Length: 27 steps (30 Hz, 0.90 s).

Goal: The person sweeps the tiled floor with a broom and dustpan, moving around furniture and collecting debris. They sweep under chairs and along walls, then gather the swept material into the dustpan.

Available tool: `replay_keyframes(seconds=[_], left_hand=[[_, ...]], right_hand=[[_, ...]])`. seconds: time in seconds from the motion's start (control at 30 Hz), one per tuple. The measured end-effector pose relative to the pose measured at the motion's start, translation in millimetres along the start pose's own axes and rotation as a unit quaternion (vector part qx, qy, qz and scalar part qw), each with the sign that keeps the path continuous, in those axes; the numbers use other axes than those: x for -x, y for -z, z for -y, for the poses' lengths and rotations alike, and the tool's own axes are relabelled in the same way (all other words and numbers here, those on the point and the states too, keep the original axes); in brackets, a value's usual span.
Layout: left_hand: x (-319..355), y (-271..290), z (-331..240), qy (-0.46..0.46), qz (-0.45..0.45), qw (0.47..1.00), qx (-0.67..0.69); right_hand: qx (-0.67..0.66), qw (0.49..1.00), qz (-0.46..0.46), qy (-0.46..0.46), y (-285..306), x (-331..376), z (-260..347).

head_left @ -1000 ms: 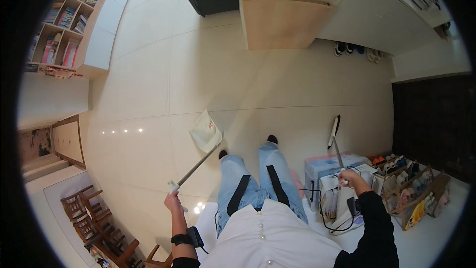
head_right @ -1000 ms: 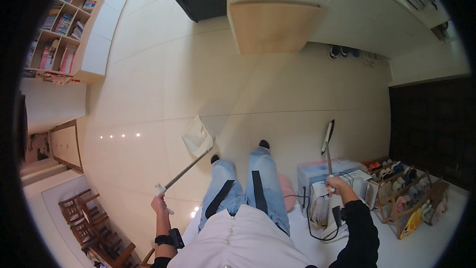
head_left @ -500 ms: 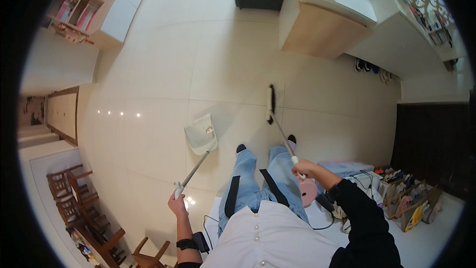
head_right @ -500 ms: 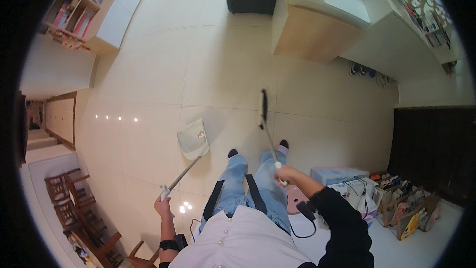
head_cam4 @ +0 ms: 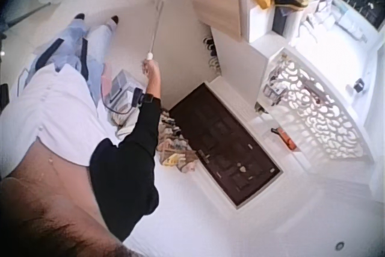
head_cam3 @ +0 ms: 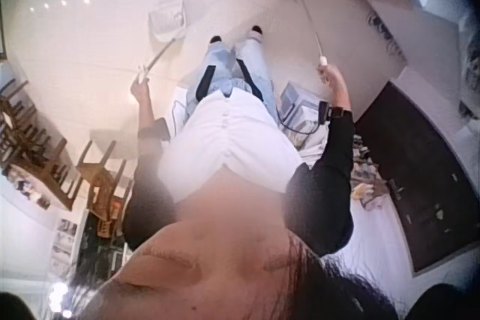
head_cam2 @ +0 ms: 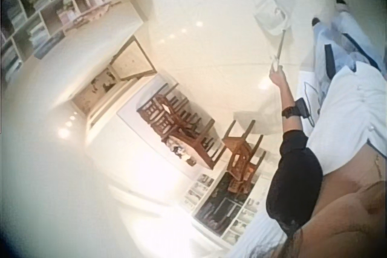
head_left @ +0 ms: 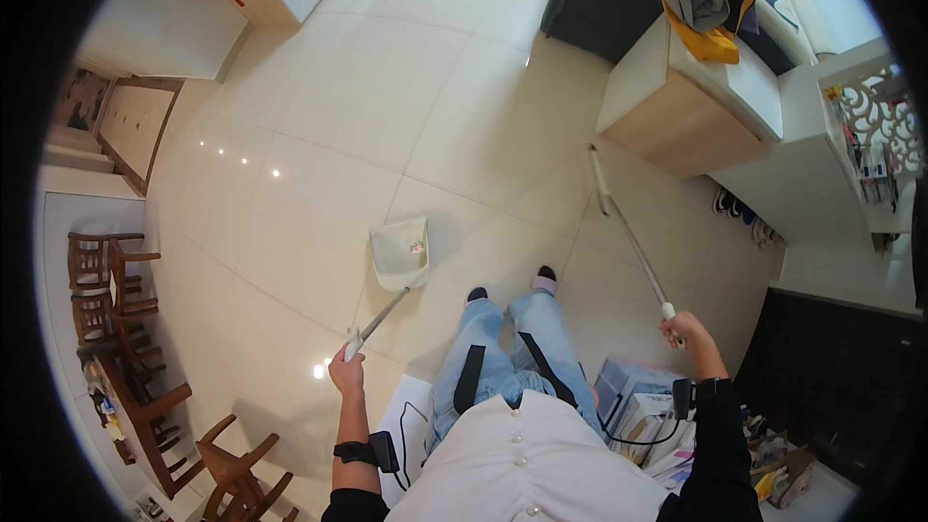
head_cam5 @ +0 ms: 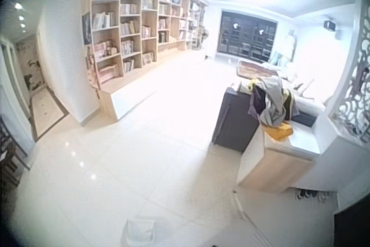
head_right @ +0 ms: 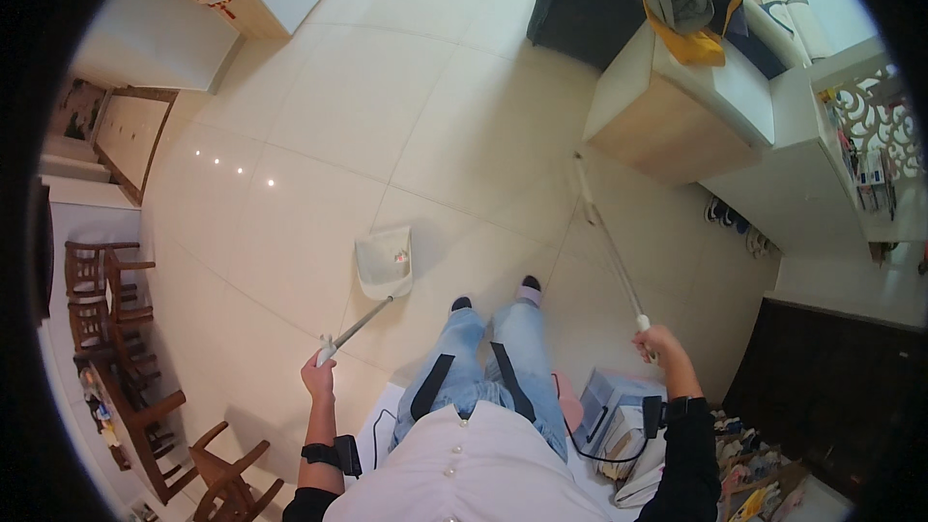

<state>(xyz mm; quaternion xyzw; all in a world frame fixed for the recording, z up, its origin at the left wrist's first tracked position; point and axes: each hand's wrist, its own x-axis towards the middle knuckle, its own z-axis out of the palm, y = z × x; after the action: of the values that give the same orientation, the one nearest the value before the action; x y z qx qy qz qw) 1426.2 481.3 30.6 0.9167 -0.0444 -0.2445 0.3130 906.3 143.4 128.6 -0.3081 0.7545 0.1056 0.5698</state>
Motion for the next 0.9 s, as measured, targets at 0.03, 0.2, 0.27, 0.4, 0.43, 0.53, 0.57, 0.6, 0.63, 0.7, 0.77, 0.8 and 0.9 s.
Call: replay_keyframes(seconds=[0.03,0.2,0.27,0.4,0.43,0.53,0.57,0.6,0.63,0.7,0.77,0.8,0.9], left_hand=[[-1,-1,-3,0.002,-0.005,1.0,0.006],[7,0,-20,0.042,-0.015,0.998,0.043],[15,-1,-25,0.046,-0.02,0.998,0.043],[24,-8,-40,0.098,-0.03,0.993,0.064],[26,-10,-43,0.086,-0.037,0.994,0.057],[34,-29,-55,0.083,-0.045,0.993,0.073],[37,-34,-57,0.09,-0.045,0.992,0.081],[41,-40,-60,0.098,-0.048,0.99,0.089],[44,-45,-62,0.093,-0.054,0.99,0.089],[48,-47,-64,0.083,-0.072,0.99,0.091],[53,-47,-66,0.091,-0.084,0.988,0.09],[56,-46,-66,0.095,-0.089,0.987,0.09],[62,-48,-69,0.14,-0.084,0.981,0.107]], right_hand=[[0.02,0.999,-0.019,-0.019,10,-4,0],[-0.049,0.996,-0.046,-0.052,40,-66,12],[-0.078,0.991,-0.049,-0.093,31,-97,27],[-0.055,0.992,0.092,-0.068,-33,-106,56],[-0.026,0.992,0.102,-0.069,-48,-95,62],[0.054,0.971,0.228,-0.04,-78,-69,95],[0.073,0.971,0.226,-0.037,-91,-65,108],[0.086,0.96,0.267,-0.016,-95,-64,123],[0.083,0.965,0.248,-0.021,-93,-65,141],[0.082,0.969,0.232,-0.022,-100,-69,173],[0.013,0.964,0.264,-0.012,-77,-67,196],[-0.005,0.967,0.255,-0.015,-63,-62,203],[0.034,0.976,0.209,0.053,-25,-45,210]])
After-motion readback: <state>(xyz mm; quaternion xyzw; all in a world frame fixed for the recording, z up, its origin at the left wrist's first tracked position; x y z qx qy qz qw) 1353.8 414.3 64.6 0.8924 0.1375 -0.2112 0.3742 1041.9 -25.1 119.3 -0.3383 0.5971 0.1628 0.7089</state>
